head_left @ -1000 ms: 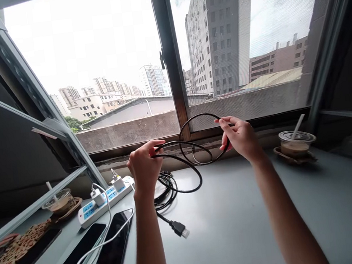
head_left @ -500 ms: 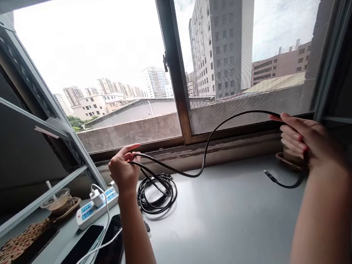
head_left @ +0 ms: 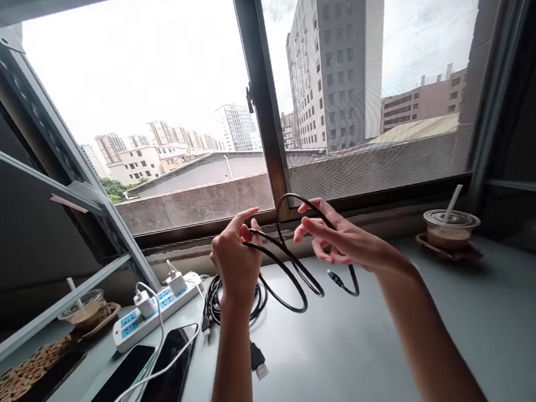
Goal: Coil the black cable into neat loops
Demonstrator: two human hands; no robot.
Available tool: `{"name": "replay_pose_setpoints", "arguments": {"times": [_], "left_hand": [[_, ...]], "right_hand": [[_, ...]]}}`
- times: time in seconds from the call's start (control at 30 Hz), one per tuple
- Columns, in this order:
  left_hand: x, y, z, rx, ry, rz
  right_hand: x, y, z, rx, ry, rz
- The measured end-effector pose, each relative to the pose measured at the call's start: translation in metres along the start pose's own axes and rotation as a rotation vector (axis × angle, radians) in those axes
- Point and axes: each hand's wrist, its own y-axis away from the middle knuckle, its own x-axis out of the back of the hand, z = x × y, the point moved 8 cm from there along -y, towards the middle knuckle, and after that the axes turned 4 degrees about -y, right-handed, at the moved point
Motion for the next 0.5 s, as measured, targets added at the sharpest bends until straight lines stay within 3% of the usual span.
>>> {"name": "replay_pose_setpoints", "arguments": {"times": [0.17,0.3,0.4,0.5], "left_hand": [[-0.015,0.012,0.01,0.085,0.018,-0.061],[-0.02,0.016,0.017,0.097,0.055,-0.083],[-0.019,0.014,0.019,0.061,0.1,-0.078],[-0.022,0.012,0.014,0.061,0.151,-0.098]], "right_hand": [[-0.035,-0.001,-0.001,0.097,0.051,-0.173],[-0.035,0.0,-0.007,0.204,0.069,-0.203],[-0.019,0.001,-0.013,0.25,0.149,-0.118],[0.008,0.003,-0.02,0.306,0.322,0.124]]}}
